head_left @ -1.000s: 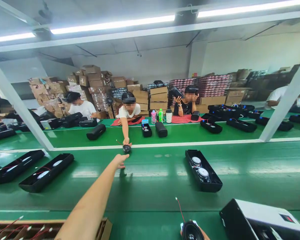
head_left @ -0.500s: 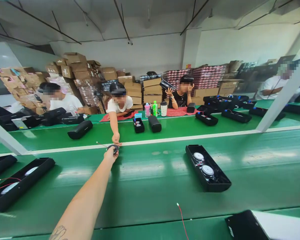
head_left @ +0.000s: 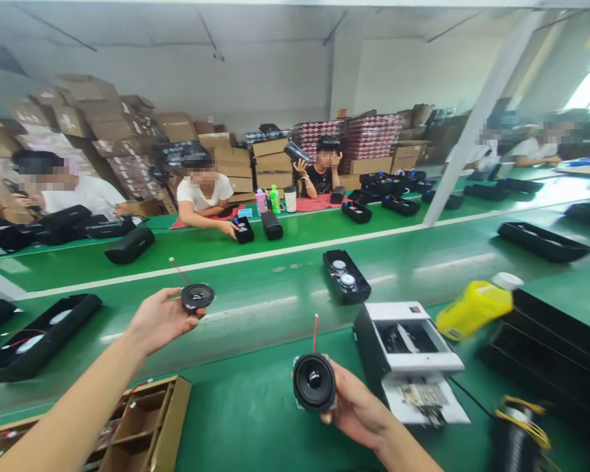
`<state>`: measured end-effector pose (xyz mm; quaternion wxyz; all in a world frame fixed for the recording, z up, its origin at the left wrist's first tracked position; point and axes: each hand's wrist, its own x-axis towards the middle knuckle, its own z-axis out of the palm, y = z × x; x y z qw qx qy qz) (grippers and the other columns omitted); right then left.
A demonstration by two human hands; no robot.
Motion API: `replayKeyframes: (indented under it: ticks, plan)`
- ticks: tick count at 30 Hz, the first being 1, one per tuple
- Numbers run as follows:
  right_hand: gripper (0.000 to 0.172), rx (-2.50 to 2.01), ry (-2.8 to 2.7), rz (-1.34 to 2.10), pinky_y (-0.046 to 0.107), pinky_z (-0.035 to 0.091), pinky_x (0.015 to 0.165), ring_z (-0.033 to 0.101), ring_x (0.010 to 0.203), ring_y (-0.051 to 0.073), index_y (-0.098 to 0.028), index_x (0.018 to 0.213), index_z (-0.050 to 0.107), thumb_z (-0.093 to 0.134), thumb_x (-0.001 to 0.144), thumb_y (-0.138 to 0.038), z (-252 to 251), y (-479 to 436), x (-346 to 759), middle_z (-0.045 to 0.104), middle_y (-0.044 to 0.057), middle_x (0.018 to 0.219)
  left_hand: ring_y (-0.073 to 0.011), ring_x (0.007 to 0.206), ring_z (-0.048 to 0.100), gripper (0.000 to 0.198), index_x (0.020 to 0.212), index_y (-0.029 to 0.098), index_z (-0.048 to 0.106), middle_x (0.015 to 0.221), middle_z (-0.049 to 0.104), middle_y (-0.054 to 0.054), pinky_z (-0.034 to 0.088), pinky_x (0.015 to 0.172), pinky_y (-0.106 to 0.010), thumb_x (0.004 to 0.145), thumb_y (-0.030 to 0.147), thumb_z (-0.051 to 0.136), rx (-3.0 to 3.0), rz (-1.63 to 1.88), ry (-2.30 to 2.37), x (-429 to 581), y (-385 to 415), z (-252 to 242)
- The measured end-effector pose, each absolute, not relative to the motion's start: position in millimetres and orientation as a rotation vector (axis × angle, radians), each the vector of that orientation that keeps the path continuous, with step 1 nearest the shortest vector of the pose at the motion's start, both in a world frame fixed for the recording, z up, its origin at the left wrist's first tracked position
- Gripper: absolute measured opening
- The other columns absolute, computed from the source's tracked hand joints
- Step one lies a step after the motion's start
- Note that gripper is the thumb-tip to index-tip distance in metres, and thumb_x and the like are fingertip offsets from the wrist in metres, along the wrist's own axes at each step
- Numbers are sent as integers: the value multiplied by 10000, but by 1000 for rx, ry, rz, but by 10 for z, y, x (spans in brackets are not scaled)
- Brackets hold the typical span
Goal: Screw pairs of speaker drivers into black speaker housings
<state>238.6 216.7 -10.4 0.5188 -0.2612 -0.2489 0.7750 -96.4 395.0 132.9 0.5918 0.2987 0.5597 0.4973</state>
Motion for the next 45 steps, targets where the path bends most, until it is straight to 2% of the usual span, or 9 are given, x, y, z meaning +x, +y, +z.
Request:
replayKeyframes:
  ticks: [3,8,11,15,23,28,31,38,45]
  plan:
    - [601,-667,-622,1826,171,435,501,569,606,97,-198,1100,712,882,753,-659,-18,2085,2391,626,-19,751,-250,755,726,474,998,138,744,942,770,-128,557,544,-341,1055,384,343,641,952,1295,-944,3332,1379]
    - [588,-750,-713,1830,121,287,459,479,590,50,-255,1248,641,850,828,-611,172,1736,2445,609,-31,832,-269,662,676,302,770,288,786,832,772,-99,567,522,-400,760,570,679,739,813,1213,-964,2339,1009]
    - [621,-815,-821,1831,146,367,475,548,690,88,-265,1329,630,856,838,-571,272,1457,2542,644,15,993,-277,710,692,414,1039,351,842,1074,802,-103,592,525,-406,787,655,713,964,605,1195,-970,1841,687]
    - [496,-958,-1004,1772,212,481,622,576,719,100,-236,1388,649,750,966,-476,328,1071,2647,682,35,992,-272,855,767,539,1448,506,629,1247,785,-34,674,778,-430,921,621,630,1449,355,1244,-819,1362,454]
    - [490,-1513,-1749,974,314,600,697,600,658,118,-258,1459,589,668,979,-322,275,598,2599,688,98,1324,-231,802,807,402,1352,408,664,1309,763,-24,681,698,-311,950,397,650,2237,473,1306,-424,1037,380]
    - [435,-1486,-1979,648,386,613,1022,718,1179,243,-198,1407,585,637,976,-236,210,605,2575,704,132,1370,-267,992,805,390,1366,375,617,1299,770,-22,680,817,-351,976,381,640,2351,519,1289,-426,998,272]
    - [448,-1466,-2044,580,422,594,1077,697,1266,267,-184,1407,581,650,966,-223,172,609,2549,714,143,1368,-271,988,807,380,1357,352,620,1284,776,-35,676,828,-359,980,398,637,2355,551,1302,-424,994,221]
    - [438,-1366,-2113,589,428,622,1027,715,1227,271,-204,1388,602,671,956,-235,260,674,2521,719,110,1381,-227,796,812,347,1270,304,687,1159,816,-30,679,747,-328,934,390,676,2229,559,1350,-481,1007,304]
    - [387,-1571,-1551,969,277,582,586,589,543,112,-244,1286,686,685,902,-291,490,775,2662,699,-16,835,-271,1038,817,468,1305,319,691,1215,819,-40,700,840,-321,944,616,662,1460,735,1226,-595,910,505]
